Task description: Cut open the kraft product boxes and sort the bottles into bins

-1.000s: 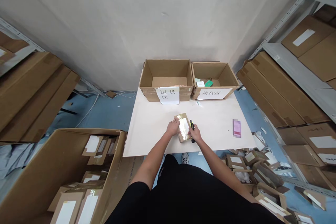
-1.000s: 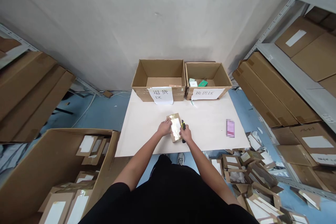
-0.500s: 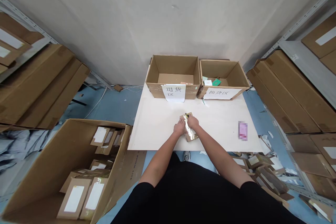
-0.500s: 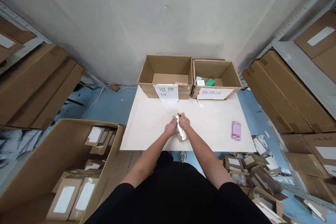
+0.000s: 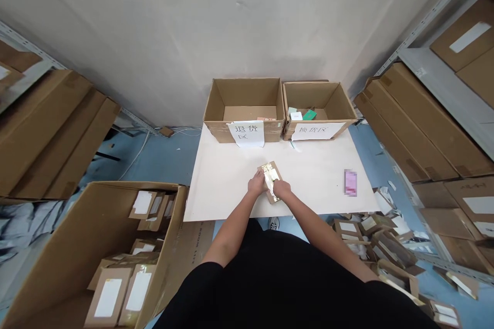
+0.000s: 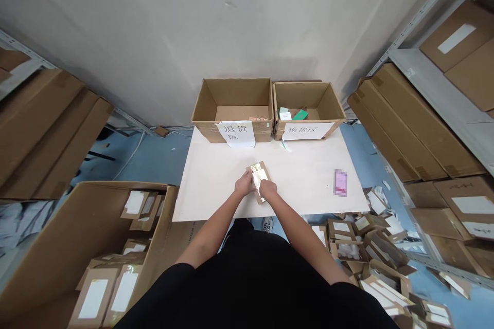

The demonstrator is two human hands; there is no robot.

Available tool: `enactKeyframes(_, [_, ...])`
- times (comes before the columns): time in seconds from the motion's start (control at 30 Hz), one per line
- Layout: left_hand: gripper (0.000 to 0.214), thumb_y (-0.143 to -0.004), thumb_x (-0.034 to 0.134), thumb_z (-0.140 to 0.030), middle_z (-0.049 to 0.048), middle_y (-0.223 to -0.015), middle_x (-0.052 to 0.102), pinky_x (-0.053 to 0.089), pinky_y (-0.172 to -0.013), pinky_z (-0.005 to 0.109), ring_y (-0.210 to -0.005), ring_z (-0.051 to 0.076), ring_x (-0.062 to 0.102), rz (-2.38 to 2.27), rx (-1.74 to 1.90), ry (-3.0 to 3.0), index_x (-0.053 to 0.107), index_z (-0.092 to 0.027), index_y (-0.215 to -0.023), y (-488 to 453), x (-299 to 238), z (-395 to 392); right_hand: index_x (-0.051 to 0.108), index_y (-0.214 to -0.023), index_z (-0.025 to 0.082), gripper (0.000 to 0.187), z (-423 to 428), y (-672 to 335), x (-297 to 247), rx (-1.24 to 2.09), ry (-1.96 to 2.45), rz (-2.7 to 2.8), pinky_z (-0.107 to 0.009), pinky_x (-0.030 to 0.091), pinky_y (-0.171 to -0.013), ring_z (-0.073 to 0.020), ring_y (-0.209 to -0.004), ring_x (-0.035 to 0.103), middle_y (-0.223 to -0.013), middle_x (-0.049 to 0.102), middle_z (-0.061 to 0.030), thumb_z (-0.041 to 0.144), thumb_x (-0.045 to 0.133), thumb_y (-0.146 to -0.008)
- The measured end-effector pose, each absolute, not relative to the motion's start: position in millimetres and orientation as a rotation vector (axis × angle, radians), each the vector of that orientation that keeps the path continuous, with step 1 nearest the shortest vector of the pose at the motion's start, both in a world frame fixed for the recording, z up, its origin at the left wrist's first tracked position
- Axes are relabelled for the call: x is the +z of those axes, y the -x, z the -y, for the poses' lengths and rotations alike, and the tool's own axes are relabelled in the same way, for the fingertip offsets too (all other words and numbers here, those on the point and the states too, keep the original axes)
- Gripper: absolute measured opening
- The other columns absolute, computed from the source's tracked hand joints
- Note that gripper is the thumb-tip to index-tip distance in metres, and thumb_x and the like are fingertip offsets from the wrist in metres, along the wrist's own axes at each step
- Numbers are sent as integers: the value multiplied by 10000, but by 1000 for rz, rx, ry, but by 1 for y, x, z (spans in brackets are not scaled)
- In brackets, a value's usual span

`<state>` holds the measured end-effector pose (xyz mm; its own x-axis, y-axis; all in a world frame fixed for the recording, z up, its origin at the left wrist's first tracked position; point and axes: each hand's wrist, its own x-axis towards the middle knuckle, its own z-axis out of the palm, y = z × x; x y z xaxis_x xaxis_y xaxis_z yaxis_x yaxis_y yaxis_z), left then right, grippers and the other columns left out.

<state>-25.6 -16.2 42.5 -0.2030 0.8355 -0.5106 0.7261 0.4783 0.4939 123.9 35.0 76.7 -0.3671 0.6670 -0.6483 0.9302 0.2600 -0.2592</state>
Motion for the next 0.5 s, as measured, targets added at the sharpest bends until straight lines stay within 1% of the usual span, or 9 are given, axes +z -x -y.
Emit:
enactKeyframes(0.1, [1200,-656,944,-344,148,-1760,242,411,-1196,413,-1628,324,225,-1981,137,-1350,287,-267,-1658,24,44,16,678,-1243,161,415,-3,-165,68,-909,-1470,-2116,-407,541,-907,-367,-1148,734,-1184,758,-229,249,786,-851])
enactKeyframes(0.23, [1243,-639,946,-341,148,-1745,288,420,-1192,403,-1608,343,278,-2022,123,-1349,257,-263,-1672,23,49,14,609,-1365,189,464,32,-199,61,-966,-1555,-2138,-426,530,-923,-356,-1127,737,-1121,770,-217,354,697,-940])
enactKeyframes(0.3, [1232,-635,945,-341,143,-1735,317,418,-1193,395,-1601,345,295,-2027,110,-1357,273,-267,-1665,24,53,13,597,-1376,181,455,37,-201,64,-965,-1560,-2137,-435,524,-924,-363,-1124,733,-1121,766,-226,338,667,-954])
enactKeyframes(0.4, [1226,-637,936,-342,154,-1730,323,431,-1176,397,-1603,348,287,-2045,81,-1352,271,-256,-1663,23,56,12,598,-1362,163,396,36,-206,74,-930,-1527,-2142,-428,517,-902,-369,-1113,729,-1145,755,-241,257,604,-978])
enactKeyframes(0.5, [1159,-699,899,-404,180,-1725,318,437,-1157,435,-1606,356,262,-2097,44,-1360,268,-231,-1656,11,58,14,588,-1340,175,324,37,-226,82,-929,-1606,-2141,-385,507,-846,-344,-1057,738,-1129,757,-220,274,489,-1047])
